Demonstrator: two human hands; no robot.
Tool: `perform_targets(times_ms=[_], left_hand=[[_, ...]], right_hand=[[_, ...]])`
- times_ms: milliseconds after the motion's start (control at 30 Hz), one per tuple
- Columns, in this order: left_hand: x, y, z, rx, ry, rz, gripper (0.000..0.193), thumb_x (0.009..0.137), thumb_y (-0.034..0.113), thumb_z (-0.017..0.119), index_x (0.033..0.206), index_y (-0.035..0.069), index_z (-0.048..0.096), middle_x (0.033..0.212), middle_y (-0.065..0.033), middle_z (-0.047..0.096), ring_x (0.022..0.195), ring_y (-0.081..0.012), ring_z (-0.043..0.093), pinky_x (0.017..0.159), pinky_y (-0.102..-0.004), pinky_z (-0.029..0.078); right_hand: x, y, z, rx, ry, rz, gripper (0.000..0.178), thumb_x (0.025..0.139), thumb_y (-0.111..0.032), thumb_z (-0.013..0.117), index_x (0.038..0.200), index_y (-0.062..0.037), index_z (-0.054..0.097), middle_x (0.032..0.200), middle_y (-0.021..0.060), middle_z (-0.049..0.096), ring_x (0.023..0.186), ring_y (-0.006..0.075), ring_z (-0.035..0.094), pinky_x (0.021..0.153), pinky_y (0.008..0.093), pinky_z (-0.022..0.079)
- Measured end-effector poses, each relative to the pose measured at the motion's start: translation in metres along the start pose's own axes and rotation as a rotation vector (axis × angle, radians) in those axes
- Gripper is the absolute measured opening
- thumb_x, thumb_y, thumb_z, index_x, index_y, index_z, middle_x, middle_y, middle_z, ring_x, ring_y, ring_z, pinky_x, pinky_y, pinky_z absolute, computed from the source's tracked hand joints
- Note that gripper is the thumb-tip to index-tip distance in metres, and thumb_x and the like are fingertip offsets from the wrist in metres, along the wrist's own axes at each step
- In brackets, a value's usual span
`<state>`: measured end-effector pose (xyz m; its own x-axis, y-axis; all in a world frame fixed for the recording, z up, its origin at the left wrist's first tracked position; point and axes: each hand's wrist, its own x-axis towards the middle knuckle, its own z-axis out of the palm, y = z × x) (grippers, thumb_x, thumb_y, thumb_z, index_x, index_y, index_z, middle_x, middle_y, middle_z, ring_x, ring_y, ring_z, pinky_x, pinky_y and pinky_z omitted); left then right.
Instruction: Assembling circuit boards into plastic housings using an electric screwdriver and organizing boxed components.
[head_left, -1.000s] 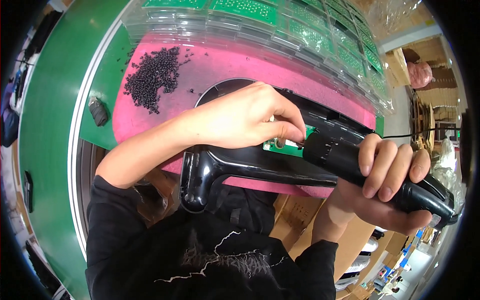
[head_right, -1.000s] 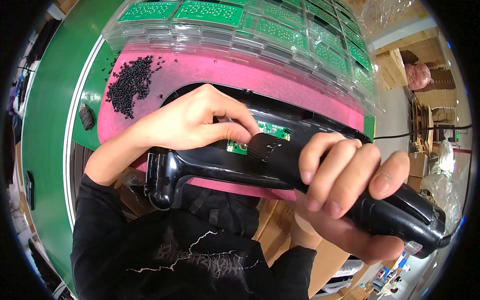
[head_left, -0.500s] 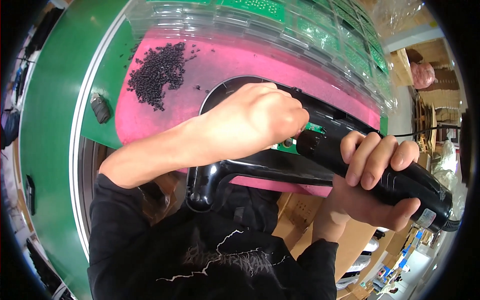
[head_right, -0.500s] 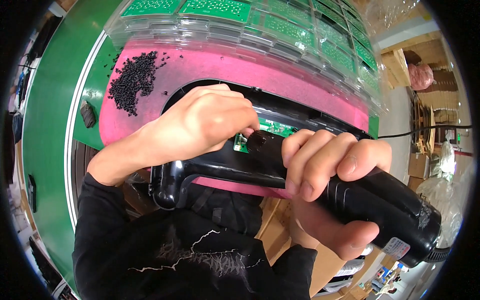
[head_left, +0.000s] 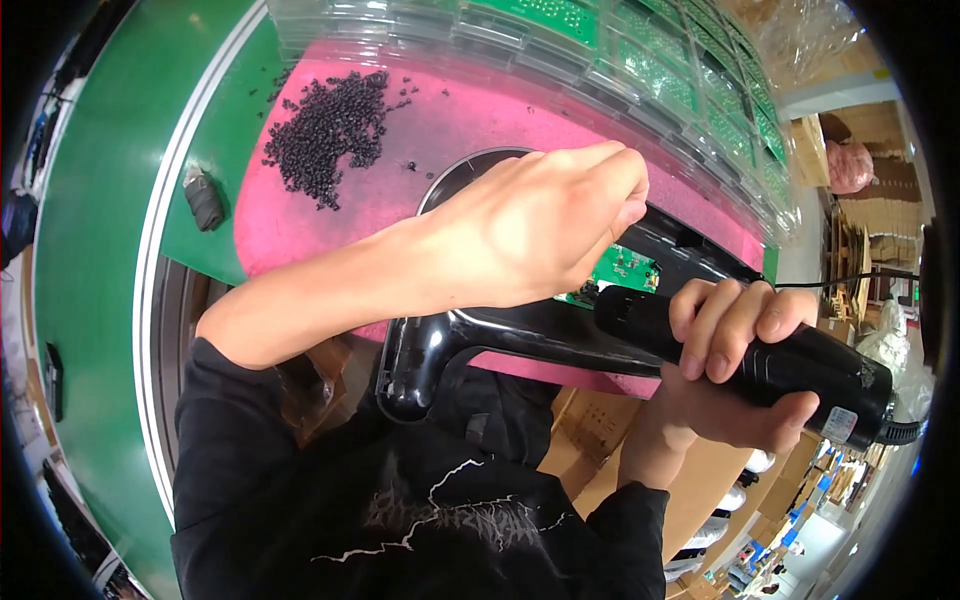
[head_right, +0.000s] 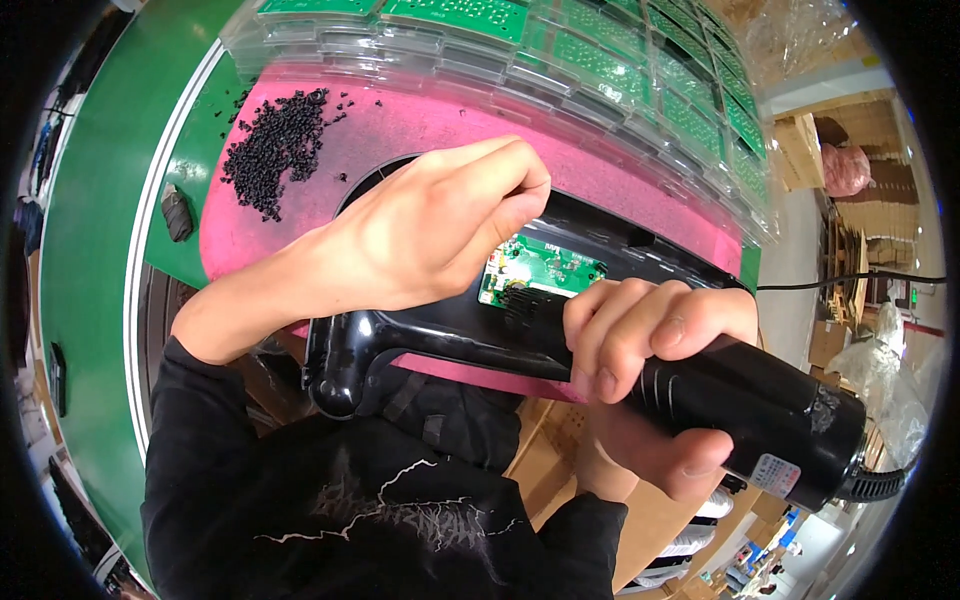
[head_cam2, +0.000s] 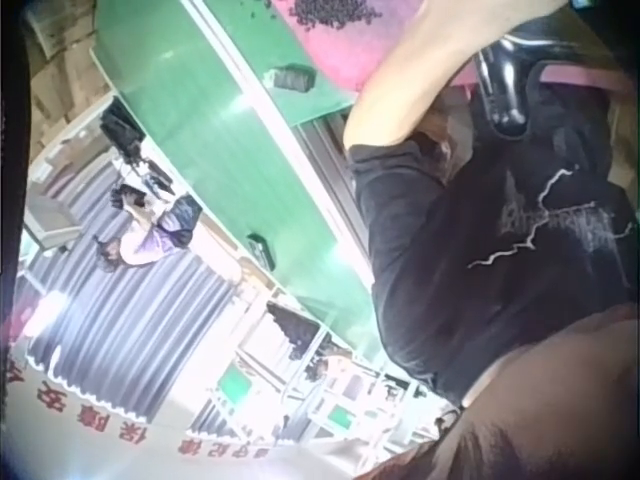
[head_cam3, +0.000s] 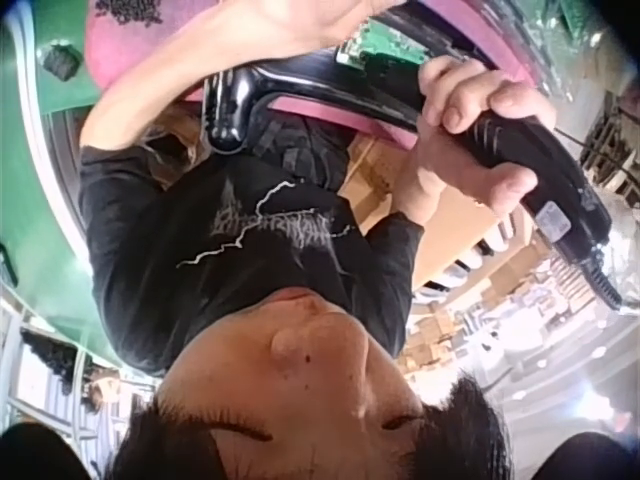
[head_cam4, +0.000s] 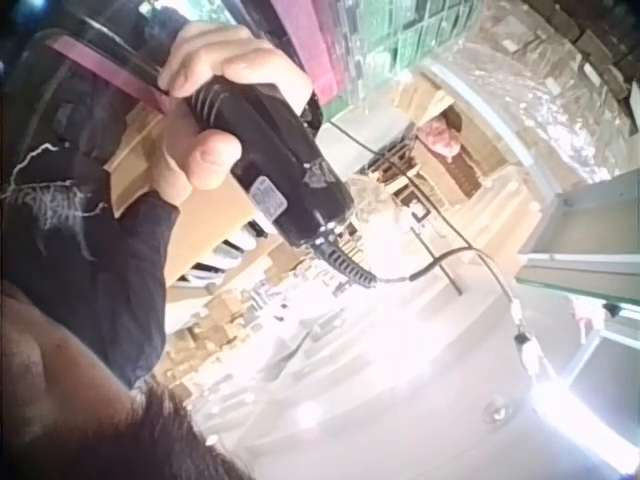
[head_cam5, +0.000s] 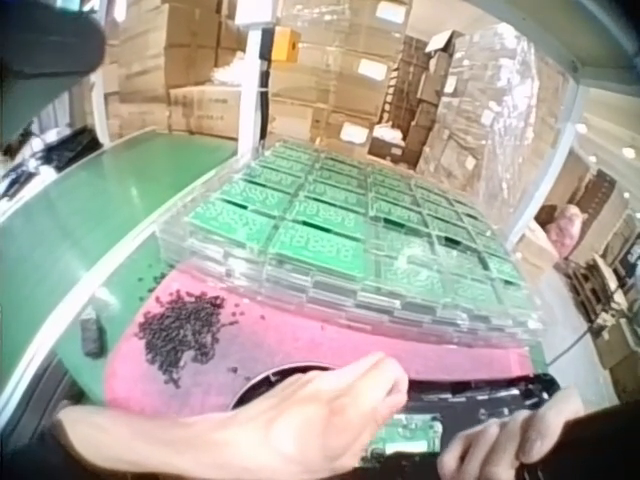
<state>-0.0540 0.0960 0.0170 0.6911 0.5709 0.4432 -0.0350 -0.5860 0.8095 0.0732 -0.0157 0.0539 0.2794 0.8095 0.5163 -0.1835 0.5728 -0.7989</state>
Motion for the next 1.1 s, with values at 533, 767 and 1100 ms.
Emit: perform_targets(times_ms=[533,767,1100], left_hand=[[-0.005,-0.014,-0.004,0.131,-0.071,-0.016,0.019,0.079,0.013,0.064,0.079,-0.001,0.052,0.071,-0.0147,0.057,0.063,-0.0334,0.056,0.054,-0.038,0.043],[-0.006,-0.014,-0.004,0.226,-0.233,-0.001,0.017,0.078,0.014,0.064,0.08,0.0,0.055,0.072,-0.012,0.057,0.067,-0.0335,0.057,0.058,-0.041,0.045],[-0.003,-0.014,-0.003,0.191,-0.419,0.332,0.013,0.075,0.013,0.065,0.08,0.005,0.056,0.07,-0.0055,0.054,0.065,-0.0246,0.058,0.049,-0.0352,0.045]], right_hand=[[0.006,0.013,0.016,-0.106,-0.122,0.137,0.052,0.072,-0.053,0.067,0.086,-0.0091,0.043,0.054,-0.0039,0.045,0.039,0.0074,0.04,0.043,0.0236,0.033],[0.006,0.012,0.006,-0.028,-0.213,0.094,0.054,0.072,-0.055,0.067,0.089,-0.0081,0.045,0.054,-0.0032,0.047,0.041,0.0085,0.044,0.044,0.0242,0.034],[0.011,-0.021,-0.009,0.098,-0.061,-0.187,0.046,0.075,-0.048,0.065,0.089,-0.0097,0.044,0.056,-0.0059,0.046,0.043,0.0045,0.042,0.05,0.0202,0.034]])
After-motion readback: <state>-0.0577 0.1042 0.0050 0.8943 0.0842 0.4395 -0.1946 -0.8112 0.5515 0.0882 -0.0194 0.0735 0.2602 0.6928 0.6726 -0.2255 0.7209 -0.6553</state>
